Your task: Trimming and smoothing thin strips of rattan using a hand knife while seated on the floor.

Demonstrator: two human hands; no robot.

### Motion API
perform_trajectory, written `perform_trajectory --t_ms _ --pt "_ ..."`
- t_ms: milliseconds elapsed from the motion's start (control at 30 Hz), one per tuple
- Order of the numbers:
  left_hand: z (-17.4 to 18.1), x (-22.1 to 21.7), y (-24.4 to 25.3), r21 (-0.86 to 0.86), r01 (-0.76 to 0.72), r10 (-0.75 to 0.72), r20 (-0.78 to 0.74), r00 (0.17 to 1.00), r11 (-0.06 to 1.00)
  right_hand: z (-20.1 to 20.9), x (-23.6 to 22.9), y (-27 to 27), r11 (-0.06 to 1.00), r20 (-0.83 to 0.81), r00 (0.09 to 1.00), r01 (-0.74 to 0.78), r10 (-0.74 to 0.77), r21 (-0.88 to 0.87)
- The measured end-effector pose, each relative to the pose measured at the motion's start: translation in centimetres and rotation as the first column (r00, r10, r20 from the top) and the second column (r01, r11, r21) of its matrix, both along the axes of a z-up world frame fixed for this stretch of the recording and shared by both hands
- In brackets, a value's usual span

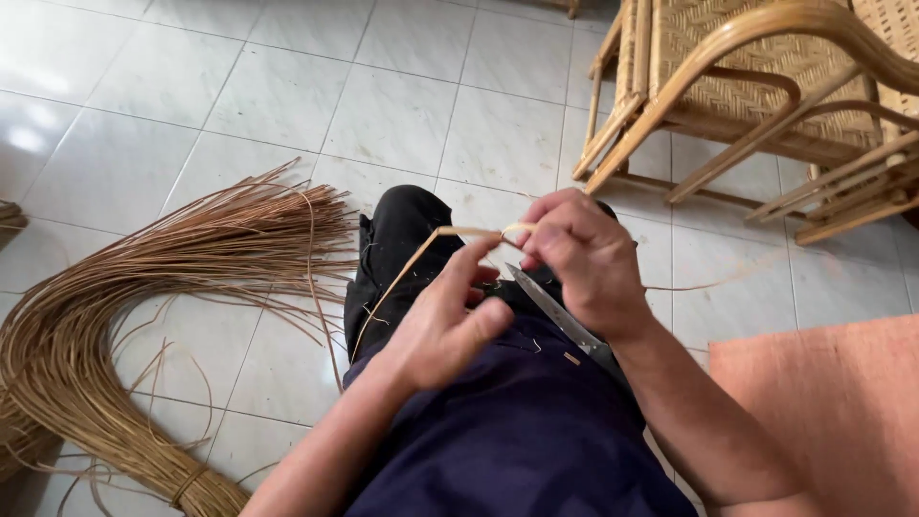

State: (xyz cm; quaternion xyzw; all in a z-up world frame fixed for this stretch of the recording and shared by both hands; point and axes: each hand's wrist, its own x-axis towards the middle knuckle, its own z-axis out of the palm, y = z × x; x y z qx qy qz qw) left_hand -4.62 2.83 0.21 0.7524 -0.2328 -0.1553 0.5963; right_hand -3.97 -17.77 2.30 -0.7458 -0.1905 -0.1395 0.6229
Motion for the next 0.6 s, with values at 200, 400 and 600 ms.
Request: perform_trajectory --t_ms 200,400,600 --pt "-1.2 2.6 -1.2 -0.346 -0.089 0.083 -0.034 0.996 0.934 -1.7 -1.0 0.5 0.983 0.122 0.992 0.039 -0.017 -0.181" --pt "-1.3 1.5 -2.3 -0.202 -0.057 0.117 0.298 0.947 0.978 -3.0 -1.2 1.2 0.996 0.078 0.996 0.055 -0.05 -0.063" --pt "-1.1 1.1 -1.9 -0.338 -0.132 0.183 0.122 0.976 0.932 -3.6 -1.2 0.9 1.0 -0.057 0.998 0.01 -0.008 0.026"
